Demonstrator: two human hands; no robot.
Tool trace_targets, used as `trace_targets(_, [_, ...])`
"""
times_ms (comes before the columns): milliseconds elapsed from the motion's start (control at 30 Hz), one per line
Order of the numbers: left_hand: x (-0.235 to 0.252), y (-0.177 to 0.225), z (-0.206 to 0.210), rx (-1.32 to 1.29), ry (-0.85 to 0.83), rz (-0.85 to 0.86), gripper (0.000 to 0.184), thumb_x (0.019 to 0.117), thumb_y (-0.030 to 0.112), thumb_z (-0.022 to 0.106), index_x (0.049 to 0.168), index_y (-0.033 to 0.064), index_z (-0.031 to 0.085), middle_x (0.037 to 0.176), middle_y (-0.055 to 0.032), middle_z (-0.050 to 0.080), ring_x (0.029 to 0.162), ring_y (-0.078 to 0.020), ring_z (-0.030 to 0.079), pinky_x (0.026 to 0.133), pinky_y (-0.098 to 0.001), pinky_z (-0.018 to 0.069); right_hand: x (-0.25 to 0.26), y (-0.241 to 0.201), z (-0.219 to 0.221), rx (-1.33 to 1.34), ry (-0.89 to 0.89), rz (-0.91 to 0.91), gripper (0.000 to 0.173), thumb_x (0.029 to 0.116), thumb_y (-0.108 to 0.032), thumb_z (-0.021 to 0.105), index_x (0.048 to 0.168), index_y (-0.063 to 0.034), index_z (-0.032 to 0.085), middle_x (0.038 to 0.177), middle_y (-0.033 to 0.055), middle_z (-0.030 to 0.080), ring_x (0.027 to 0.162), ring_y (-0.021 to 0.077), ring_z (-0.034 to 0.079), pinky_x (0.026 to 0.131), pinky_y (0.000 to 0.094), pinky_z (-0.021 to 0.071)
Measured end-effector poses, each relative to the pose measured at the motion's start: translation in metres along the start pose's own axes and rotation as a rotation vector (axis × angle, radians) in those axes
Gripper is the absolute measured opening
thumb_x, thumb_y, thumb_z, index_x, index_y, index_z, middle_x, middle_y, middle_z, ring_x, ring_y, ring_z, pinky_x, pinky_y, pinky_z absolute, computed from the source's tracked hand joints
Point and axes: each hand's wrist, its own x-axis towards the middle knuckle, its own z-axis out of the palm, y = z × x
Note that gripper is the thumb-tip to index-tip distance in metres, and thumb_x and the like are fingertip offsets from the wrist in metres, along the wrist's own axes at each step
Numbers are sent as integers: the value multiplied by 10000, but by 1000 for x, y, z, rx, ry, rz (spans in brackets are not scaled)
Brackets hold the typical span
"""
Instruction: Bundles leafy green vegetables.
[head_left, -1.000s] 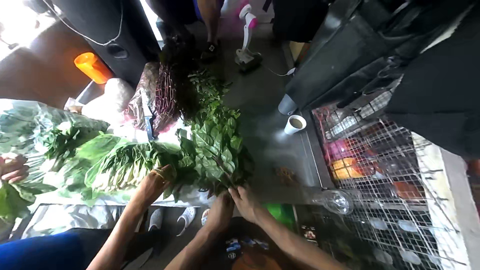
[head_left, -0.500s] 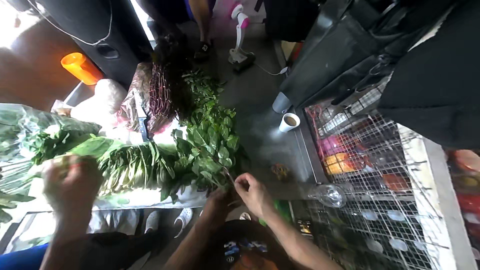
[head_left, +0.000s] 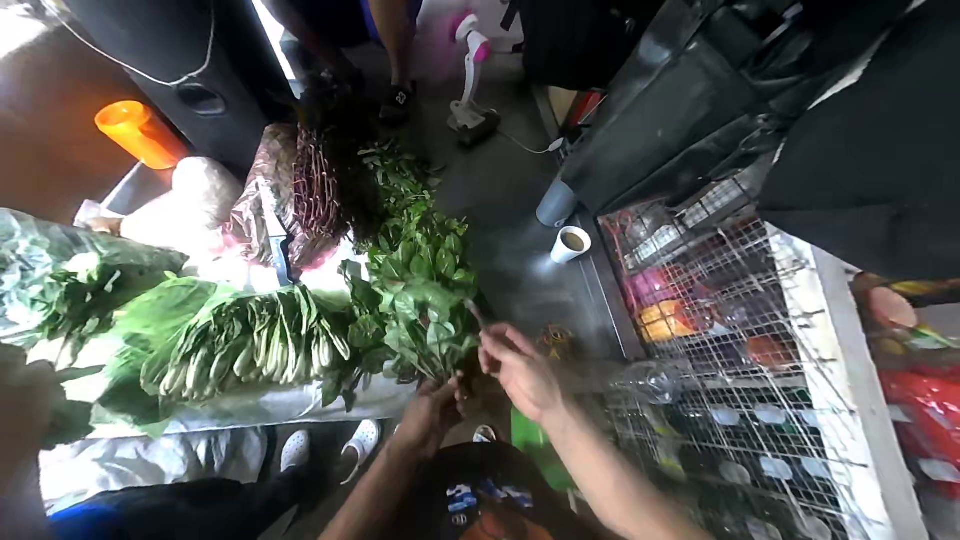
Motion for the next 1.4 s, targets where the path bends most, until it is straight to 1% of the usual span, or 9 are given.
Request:
trace_targets(133, [-4, 0, -4, 195, 110, 21, 250, 1108, 269, 442, 1151, 61, 573, 697, 13, 527, 590, -104, 526, 593, -279, 509, 0, -42, 5, 113, -9, -242, 112, 1027, -95, 514, 1091, -78, 604, 863, 11, 667, 748, 98, 652, 745, 277, 586])
trace_targets(267, [-20, 17, -3, 392, 134, 354, 291, 1099, 296, 387, 1104, 72, 573, 685, 56, 500, 583, -65, 509, 601, -259, 510, 7, -57, 2, 67, -10, -352, 96, 1005, -88, 564, 1078, -73, 624, 887, 22, 672, 759, 103, 661, 743, 270, 595])
trace_targets(467, [-50, 52, 0, 634, 284, 707, 320, 1078, 314, 431, 1086, 44, 603, 749, 57, 585, 651, -46, 578, 663, -249, 543, 21, 2, 2, -214, 47, -152, 229, 991, -136, 643, 1162, 15, 631, 932, 92, 697, 781, 158, 684, 725, 321, 605])
trace_targets(667, [-57, 40, 8, 991, 433, 818, 428, 1082, 351, 419, 1136, -25, 617, 772, -11, 601, 690, -78, 596, 711, -296, 545, 12, 42, -10, -871, -126, 108, 575, 996, -330, 680, 1458, -27, 518, 1307, 186, 644, 1126, 286, 674, 1002, 436, 542])
trace_targets(800, [-52, 11, 34, 924, 472, 777, 398, 1082, 275, 430, 1228, -63, 582, 892, -67, 664, 785, -89, 646, 788, -295, 565, -11, 12, -18, -943, -132, -223, 513, 983, -359, 662, 1390, -49, 612, 1323, 180, 642, 1139, 275, 671, 992, 411, 556])
trace_targets(967, [-20, -50, 55, 497, 370, 596, 405, 1019, 131, 513, 1365, -75, 471, 1142, -118, 658, 1017, -95, 655, 937, -288, 555, -13, -1, -24, -893, -521, 72, 593, 1027, -496, 565, 1344, 4, 609, 1252, 215, 670, 1170, 309, 654, 1049, 494, 497])
trace_targets(1100, [-14, -73, 65, 618, 290, 414, 608, 937, 87, 630, 1472, -67, 385, 1350, -162, 602, 1231, -117, 595, 1080, -306, 484, -18, 21, -32, -998, -428, 253, 603, 1050, -460, 540, 1451, -10, 518, 1360, 240, 615, 1291, 351, 591, 1119, 520, 443])
trace_targets(1200, [-14, -74, 68, 611, 127, 291, 669, 937, 82, 650, 1515, -38, 336, 1394, -158, 584, 1247, -135, 600, 1075, -334, 501, -17, 24, -45, -1001, -394, 251, 456, 1088, -354, 487, 1341, 16, 571, 1263, 250, 638, 1212, 360, 619, 1062, 523, 470])
trace_targets(1400, [-25, -16, 83, 1495, 40, 35, 404, 993, 365, 643, 1319, 129, 676, 1168, -104, 735, 1071, -253, 710, 991, -527, 544, -6, 14, -64, -1102, -400, 254, 464, 1125, -351, 371, 1402, -9, 519, 1252, 221, 667, 1201, 356, 644, 1051, 532, 490])
